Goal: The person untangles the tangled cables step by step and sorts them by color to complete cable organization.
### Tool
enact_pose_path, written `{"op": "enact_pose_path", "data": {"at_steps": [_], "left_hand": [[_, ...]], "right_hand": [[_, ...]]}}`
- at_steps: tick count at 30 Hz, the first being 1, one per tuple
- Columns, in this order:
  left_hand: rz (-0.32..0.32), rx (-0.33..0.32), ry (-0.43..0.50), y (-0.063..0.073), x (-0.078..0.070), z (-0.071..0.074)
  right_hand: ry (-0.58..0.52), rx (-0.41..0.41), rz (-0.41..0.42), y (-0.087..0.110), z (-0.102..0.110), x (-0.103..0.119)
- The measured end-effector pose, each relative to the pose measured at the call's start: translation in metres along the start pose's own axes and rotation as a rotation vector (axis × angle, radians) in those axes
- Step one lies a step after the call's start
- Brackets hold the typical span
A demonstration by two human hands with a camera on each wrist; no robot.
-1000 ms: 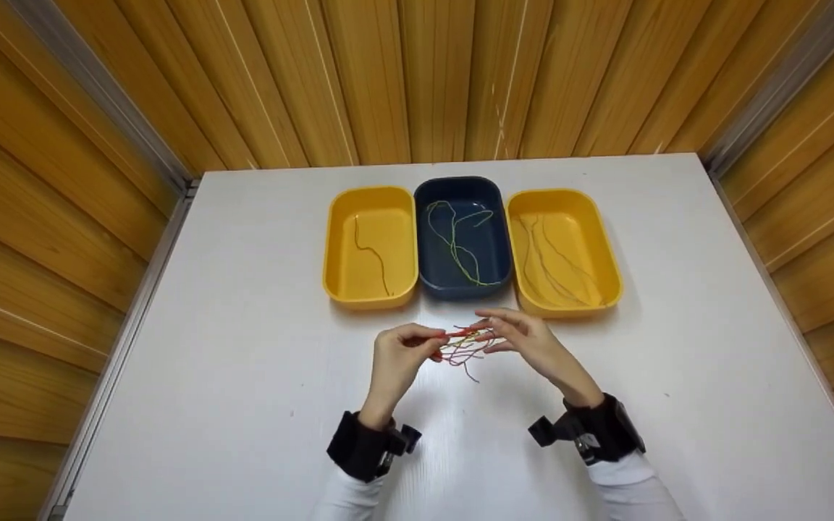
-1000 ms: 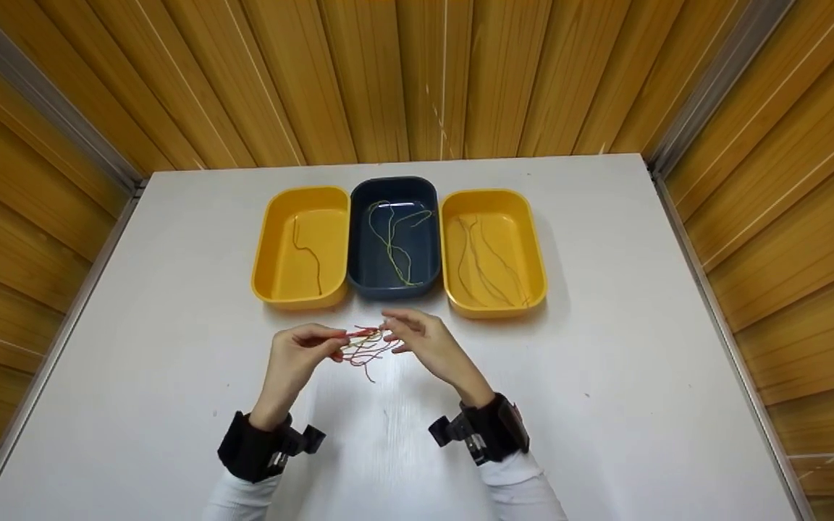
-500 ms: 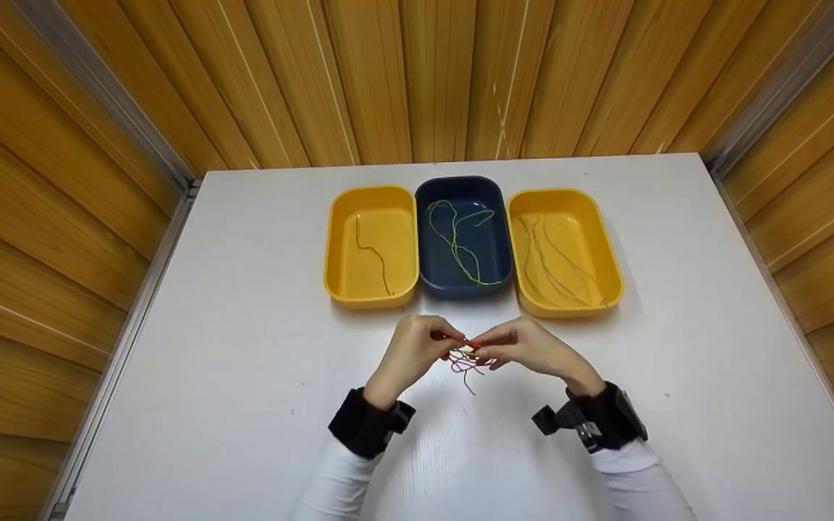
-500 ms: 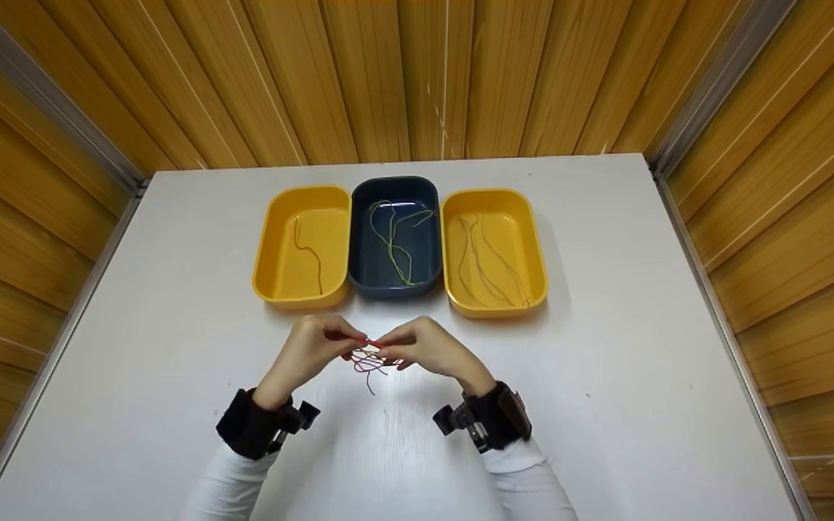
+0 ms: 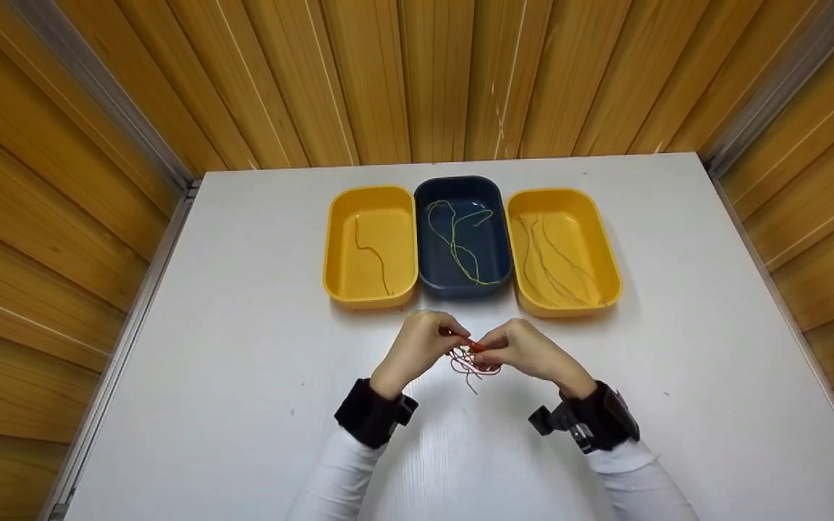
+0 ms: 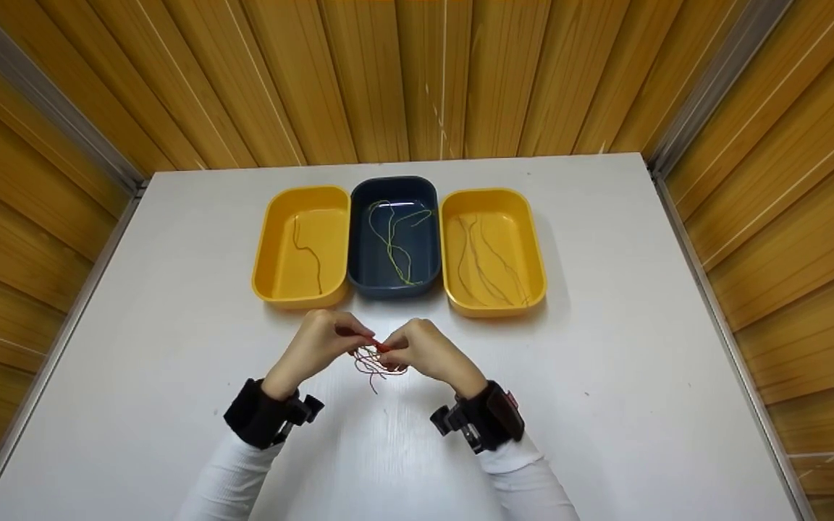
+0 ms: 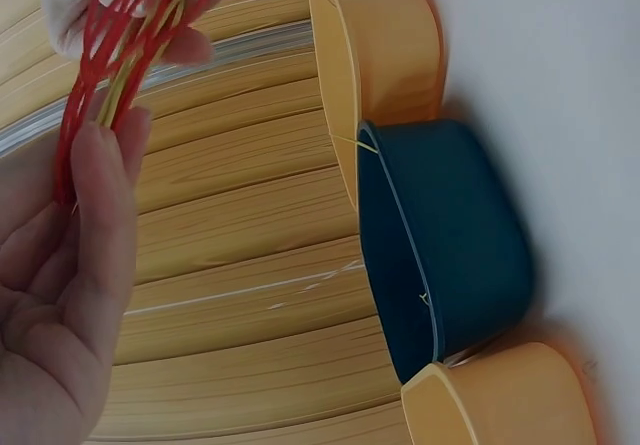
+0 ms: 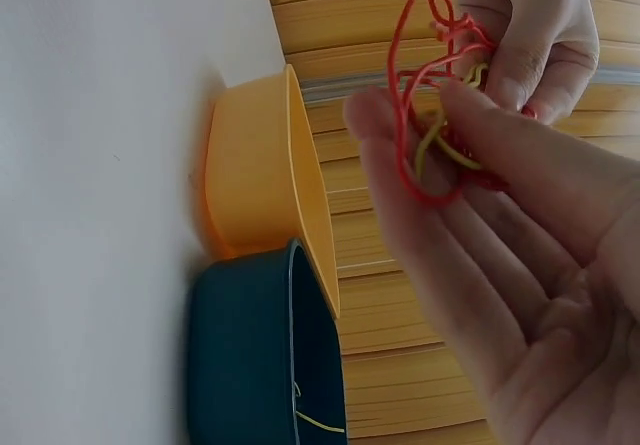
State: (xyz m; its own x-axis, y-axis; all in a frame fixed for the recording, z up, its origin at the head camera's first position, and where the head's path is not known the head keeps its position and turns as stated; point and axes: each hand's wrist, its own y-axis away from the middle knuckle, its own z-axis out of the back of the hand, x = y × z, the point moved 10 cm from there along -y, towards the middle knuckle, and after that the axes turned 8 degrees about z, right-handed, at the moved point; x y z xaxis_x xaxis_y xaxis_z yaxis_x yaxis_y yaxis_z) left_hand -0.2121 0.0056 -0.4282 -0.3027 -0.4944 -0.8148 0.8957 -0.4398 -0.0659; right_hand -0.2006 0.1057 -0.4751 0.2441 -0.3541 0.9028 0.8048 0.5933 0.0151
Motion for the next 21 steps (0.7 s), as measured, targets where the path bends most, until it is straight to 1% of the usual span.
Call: {"op": "enact_pose_path", "data": {"at_steps": [3, 6, 10, 13, 16, 18, 21], "left_hand": [[-0.001, -0.007, 0.029, -0.001, 0.001, 0.001], [0.004, -0.022, 0.073, -0.001, 0.004, 0.003], [0.037, -0.076, 0.144, 0.001, 0.013, 0.012], [0.079, -0.142, 0.210, 0.004, 0.022, 0.021], [0.132, -0.212, 0.290, 0.009, 0.034, 0.029], [0.161, -0.256, 0.345, 0.014, 0.042, 0.032], [0.210, -0.300, 0.404, 0.019, 0.050, 0.032]], "right_hand": [[-0.002, -0.041, 0.007, 0.000, 0.001, -0.001], [-0.033, -0.080, -0.003, 0.001, 0.001, -0.005], [-0.067, -0.157, -0.014, 0.003, 0.006, -0.010], [-0.076, -0.253, -0.021, 0.006, 0.015, -0.012], [-0.108, -0.362, -0.038, 0.011, 0.023, -0.015], [-0.158, -0.432, -0.067, 0.014, 0.028, -0.018], [-0.276, -0.527, -0.132, 0.019, 0.030, -0.027]]}}
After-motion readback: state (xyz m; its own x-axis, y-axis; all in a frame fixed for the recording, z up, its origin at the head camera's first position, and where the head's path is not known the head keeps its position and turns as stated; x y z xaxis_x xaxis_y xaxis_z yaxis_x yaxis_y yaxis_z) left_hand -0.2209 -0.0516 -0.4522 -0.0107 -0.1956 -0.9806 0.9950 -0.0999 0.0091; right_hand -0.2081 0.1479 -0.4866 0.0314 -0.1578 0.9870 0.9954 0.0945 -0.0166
